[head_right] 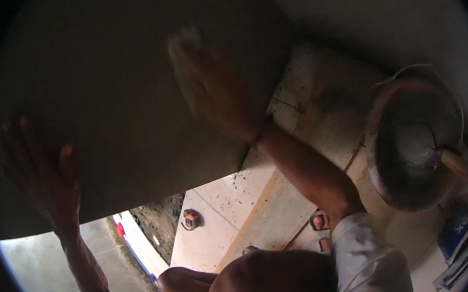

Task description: The person smooths a plaster mix onto an interior corner and wall surface using a wooden float, dipping the float into a bucket of plaster to apply more material as they work.

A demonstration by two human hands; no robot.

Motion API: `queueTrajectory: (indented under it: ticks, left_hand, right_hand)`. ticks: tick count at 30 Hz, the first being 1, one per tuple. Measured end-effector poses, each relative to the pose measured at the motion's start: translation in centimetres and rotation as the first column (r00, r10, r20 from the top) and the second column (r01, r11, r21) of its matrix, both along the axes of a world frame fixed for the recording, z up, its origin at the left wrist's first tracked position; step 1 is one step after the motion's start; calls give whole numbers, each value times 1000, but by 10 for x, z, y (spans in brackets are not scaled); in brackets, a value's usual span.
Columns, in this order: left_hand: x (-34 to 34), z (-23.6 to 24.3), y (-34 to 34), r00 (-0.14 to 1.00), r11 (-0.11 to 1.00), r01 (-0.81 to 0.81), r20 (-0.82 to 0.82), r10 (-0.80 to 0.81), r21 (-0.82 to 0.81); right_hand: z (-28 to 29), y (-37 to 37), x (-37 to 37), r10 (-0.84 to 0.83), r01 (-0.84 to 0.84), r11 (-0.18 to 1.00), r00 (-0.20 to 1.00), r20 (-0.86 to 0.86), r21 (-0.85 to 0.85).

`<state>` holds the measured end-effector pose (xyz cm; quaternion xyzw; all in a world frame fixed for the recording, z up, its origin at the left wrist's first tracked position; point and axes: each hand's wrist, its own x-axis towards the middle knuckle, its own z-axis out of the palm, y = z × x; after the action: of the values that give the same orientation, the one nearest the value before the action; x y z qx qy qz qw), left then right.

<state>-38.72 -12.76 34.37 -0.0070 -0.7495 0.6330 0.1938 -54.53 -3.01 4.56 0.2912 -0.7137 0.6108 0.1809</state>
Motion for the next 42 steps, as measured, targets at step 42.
queueTrajectory:
  ticks: [42]
  left_hand:
    - [-13, -8, 12, 996, 998, -61, 60, 62, -14]
  right_hand:
    - [-27, 7, -32, 105, -106, 987, 994, -10, -119]
